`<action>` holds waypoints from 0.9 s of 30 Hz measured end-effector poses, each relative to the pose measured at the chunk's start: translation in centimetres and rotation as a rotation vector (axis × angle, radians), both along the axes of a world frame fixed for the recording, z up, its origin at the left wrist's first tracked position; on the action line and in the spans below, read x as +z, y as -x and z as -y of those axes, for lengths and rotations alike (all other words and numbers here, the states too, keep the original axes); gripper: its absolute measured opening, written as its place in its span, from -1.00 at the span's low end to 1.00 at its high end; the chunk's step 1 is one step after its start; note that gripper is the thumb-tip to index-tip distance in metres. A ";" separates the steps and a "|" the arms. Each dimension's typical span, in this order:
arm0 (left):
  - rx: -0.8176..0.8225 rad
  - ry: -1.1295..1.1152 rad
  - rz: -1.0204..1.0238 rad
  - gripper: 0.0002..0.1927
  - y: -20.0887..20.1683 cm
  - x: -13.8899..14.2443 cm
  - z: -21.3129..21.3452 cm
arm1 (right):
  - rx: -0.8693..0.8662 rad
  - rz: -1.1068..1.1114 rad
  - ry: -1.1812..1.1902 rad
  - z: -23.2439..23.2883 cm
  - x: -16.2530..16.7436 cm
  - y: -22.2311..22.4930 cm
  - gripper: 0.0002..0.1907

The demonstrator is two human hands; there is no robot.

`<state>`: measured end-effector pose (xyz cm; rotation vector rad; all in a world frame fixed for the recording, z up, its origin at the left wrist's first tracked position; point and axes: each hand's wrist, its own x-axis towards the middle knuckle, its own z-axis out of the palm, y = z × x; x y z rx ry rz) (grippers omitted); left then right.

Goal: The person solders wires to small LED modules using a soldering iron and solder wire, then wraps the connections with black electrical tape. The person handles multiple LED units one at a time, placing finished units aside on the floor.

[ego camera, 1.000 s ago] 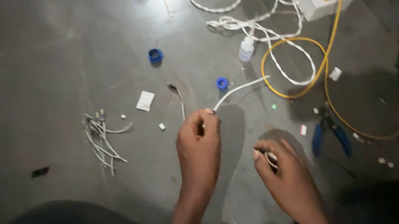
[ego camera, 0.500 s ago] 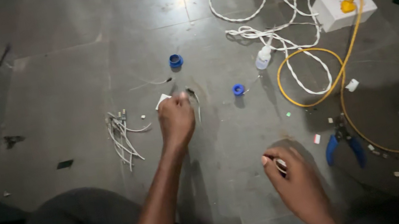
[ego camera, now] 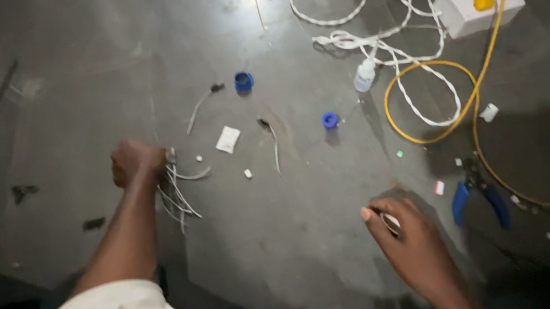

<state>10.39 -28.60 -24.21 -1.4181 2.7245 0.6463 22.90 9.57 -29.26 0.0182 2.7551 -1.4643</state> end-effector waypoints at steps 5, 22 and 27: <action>-0.015 0.173 -0.091 -0.83 0.6 -1.4 -0.7 | 0.016 -0.064 -0.091 -0.1 0.9 0.1 -0.68; -0.367 -0.516 -0.558 -0.77 -7.5 6.7 -11.3 | -0.221 0.111 0.419 -2.6 0.0 1.0 -0.64; -0.310 -1.086 -0.574 -0.80 -8.4 2.9 -14.3 | -0.220 0.098 0.503 -3.1 -0.5 1.3 -0.62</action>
